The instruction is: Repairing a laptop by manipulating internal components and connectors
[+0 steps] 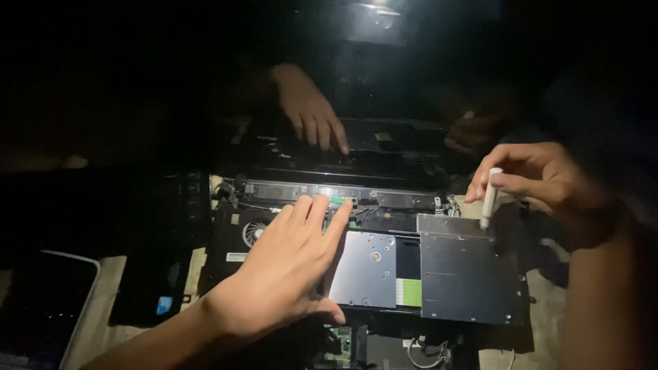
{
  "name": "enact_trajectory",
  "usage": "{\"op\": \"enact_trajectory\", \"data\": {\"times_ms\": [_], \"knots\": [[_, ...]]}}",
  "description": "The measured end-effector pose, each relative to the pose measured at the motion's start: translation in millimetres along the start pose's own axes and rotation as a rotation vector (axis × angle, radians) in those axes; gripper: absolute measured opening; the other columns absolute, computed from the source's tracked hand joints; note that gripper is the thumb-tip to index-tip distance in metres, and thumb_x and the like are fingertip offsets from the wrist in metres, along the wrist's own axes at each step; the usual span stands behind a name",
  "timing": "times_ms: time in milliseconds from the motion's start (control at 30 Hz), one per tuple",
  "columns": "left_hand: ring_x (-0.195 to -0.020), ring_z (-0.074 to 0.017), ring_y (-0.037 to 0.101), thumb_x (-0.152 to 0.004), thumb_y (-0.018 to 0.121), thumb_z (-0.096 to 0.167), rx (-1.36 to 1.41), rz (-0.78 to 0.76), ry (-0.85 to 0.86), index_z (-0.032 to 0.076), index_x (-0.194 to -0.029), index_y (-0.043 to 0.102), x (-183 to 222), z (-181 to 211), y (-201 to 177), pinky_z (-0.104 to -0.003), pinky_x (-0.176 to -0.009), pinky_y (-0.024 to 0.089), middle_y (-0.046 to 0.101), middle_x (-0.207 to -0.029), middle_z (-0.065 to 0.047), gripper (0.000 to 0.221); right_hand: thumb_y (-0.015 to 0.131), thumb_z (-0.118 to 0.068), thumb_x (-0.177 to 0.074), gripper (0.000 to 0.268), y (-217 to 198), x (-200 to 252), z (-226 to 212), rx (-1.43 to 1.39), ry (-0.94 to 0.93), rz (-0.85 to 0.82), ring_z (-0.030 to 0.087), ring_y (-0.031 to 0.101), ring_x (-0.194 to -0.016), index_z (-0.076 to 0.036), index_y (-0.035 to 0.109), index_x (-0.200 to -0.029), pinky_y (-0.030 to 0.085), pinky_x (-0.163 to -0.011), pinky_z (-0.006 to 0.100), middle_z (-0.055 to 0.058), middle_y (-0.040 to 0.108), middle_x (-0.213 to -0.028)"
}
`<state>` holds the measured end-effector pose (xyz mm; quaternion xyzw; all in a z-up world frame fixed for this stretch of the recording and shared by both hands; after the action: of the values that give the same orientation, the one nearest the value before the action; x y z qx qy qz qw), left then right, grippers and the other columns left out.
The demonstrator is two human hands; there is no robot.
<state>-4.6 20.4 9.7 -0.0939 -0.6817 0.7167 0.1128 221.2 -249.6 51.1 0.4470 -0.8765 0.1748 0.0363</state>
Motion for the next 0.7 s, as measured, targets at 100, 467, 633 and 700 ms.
{"op": "enact_trajectory", "data": {"times_ms": [100, 467, 633, 700], "knots": [[-0.097, -0.0321, 0.051, -0.043, 0.097, 0.095, 0.065, -0.030, 0.088, -0.005, -0.155, 0.033, -6, -6, 1, -0.041, -0.077, 0.047, 0.051, -0.111, -0.017, 0.163, 0.068, -0.008, -0.090, 0.018, 2, 0, -12, 0.186, 0.321, 0.108, 0.029, 0.071, -0.066, 0.006, 0.079, -0.084, 0.054, -0.061, 0.038, 0.021, 0.081, -0.079], [-0.100, -0.0230, 0.068, -0.073, 0.075, -0.001, 0.597, -0.436, -0.065, 0.025, -0.150, 0.036, -27, -65, -32, -0.038, -0.077, 0.052, 0.071, -0.117, -0.003, 0.090, 0.072, -0.032, -0.090, 0.025, -12, -13, -1, 0.709, 0.634, -0.182, 0.009, 0.074, -0.082, -0.017, 0.090, -0.098, 0.053, -0.081, 0.023, -0.004, 0.086, -0.092], [-0.115, -0.0284, 0.070, -0.071, 0.075, -0.005, 0.593, -0.226, -0.097, 0.014, -0.145, 0.046, -28, -67, -24, -0.042, -0.091, 0.057, 0.067, -0.132, -0.013, 0.081, 0.076, -0.038, -0.084, 0.030, 4, -20, -10, 0.748, 0.767, -0.305, 0.006, 0.077, -0.107, -0.023, 0.091, -0.106, 0.052, -0.096, 0.024, -0.008, 0.088, -0.113], [-0.101, -0.0373, 0.072, -0.093, 0.061, 0.015, 0.550, -0.127, -0.248, 0.018, -0.133, 0.052, -27, -70, -28, -0.051, -0.077, 0.055, 0.073, -0.119, -0.010, 0.042, 0.087, -0.022, -0.082, 0.019, 9, -23, -9, 0.557, 0.802, -0.309, 0.016, 0.068, -0.079, -0.007, 0.091, -0.092, 0.048, -0.065, 0.027, 0.003, 0.083, -0.096]]}}
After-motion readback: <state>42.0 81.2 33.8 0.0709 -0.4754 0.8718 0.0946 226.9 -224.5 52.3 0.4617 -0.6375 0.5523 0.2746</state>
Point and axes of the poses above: each hand's wrist, its own x-axis away from the middle knuckle, its own y-axis out of the palm, z = x × y, the point moved 1 cm from there along -x, towards the middle knuckle
